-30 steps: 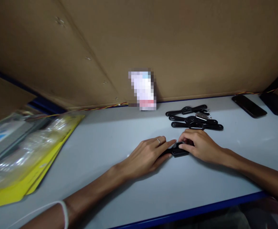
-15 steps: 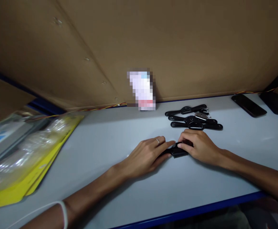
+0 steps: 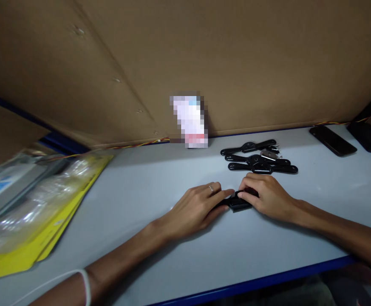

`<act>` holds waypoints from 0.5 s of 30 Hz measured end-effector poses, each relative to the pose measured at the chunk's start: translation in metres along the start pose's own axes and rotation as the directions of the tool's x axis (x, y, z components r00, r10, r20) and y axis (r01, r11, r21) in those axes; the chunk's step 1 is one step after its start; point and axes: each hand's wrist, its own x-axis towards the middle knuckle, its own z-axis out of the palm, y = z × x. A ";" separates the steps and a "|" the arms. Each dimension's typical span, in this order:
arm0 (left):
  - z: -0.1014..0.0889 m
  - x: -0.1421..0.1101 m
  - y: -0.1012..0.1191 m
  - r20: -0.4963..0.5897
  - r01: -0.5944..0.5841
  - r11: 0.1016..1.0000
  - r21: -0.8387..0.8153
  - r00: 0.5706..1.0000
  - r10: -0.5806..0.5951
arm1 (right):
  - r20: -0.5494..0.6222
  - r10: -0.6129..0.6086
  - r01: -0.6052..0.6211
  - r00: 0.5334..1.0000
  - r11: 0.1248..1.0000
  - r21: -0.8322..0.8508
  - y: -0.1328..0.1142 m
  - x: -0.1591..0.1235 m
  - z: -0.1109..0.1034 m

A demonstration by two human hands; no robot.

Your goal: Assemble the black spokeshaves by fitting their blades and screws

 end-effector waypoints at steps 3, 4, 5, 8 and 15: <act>0.001 -0.001 -0.001 0.000 -0.002 1.000 0.002 1.000 0.002 | -0.066 -0.057 0.057 0.996 0.998 -0.009 0.002 0.001 -0.010; 0.001 -0.001 -0.001 -0.003 -0.004 1.000 0.005 1.000 0.004 | -0.125 -0.084 0.083 0.989 0.996 -0.017 0.003 0.002 -0.017; 0.001 -0.001 -0.001 -0.006 -0.004 1.000 0.007 1.000 0.004 | -0.209 -0.108 0.104 0.972 0.994 -0.031 0.005 0.003 -0.025; 0.001 0.000 0.000 -0.003 0.002 1.000 0.011 1.000 -0.002 | -0.370 -0.077 0.049 0.926 0.995 -0.084 0.012 0.004 -0.049; -0.001 0.000 0.001 -0.011 0.002 1.000 0.005 1.000 -0.002 | -0.050 0.131 -0.140 0.990 0.956 -0.258 0.020 0.002 -0.048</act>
